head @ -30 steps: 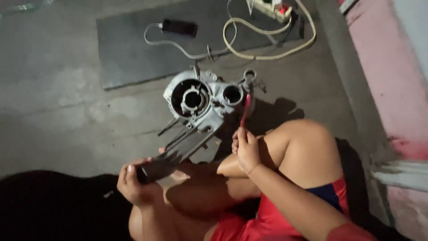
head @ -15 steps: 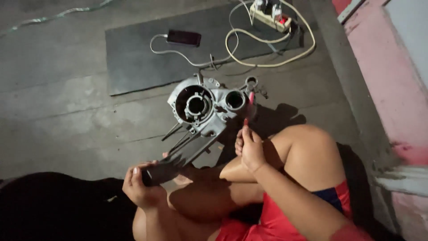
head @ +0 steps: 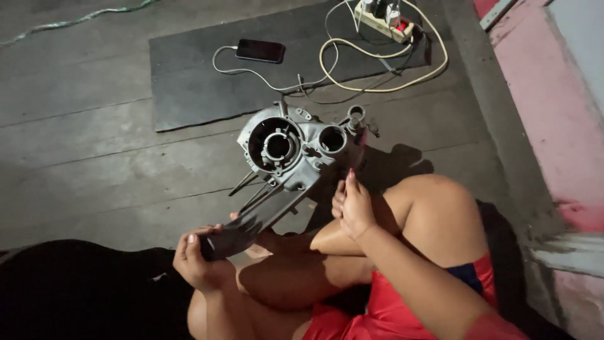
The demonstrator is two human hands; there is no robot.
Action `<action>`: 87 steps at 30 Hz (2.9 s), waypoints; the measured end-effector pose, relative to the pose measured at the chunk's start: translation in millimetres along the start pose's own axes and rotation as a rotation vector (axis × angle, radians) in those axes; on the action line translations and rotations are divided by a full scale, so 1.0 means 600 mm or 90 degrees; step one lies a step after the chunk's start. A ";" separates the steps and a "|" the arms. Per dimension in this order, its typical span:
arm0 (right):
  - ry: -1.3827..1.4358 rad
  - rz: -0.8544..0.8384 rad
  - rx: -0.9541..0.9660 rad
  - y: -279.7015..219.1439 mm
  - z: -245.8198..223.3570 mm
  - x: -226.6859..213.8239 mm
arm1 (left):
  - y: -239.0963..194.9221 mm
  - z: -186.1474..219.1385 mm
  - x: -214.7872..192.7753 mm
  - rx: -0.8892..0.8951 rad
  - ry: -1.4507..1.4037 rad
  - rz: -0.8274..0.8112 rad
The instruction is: The person sits on the floor and cleans a disassembled engine block using a red toothbrush. They scrub the exterior surfaces and the interior openings of the metal component while holding it steady with their left hand.
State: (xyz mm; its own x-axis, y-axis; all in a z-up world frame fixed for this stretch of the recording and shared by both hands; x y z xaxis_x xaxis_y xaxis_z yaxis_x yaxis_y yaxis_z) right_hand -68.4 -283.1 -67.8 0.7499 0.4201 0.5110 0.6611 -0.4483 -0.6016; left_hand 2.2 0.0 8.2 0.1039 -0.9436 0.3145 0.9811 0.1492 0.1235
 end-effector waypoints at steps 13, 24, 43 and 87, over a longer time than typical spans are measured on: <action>-0.021 -0.054 0.010 -0.014 0.015 -0.006 | 0.005 -0.003 -0.006 -0.017 -0.004 0.011; 0.088 -0.141 0.039 -0.011 0.009 0.008 | 0.007 -0.005 -0.006 -0.019 -0.051 -0.001; 0.013 -0.077 0.089 -0.055 -0.002 -0.034 | 0.006 -0.004 -0.005 -0.005 -0.037 -0.010; -0.058 -0.021 -0.060 -0.031 0.011 -0.023 | 0.003 -0.027 -0.018 0.066 0.053 0.099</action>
State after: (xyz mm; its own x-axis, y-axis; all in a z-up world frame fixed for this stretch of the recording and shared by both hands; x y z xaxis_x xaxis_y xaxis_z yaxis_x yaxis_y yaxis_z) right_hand -91.0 -275.4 -67.9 0.7252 0.5037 0.4695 0.6881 -0.5031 -0.5230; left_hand 5.4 5.9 -10.2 0.2704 -0.9272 0.2591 0.9306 0.3207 0.1764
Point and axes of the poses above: each hand's wrist, its own y-axis towards the middle knuckle, its own x-axis out of the palm, z = x × y, the point moved 1 cm from there along y, towards the middle knuckle, and after that the axes turned 2 degrees about x, right-handed, at the moved point
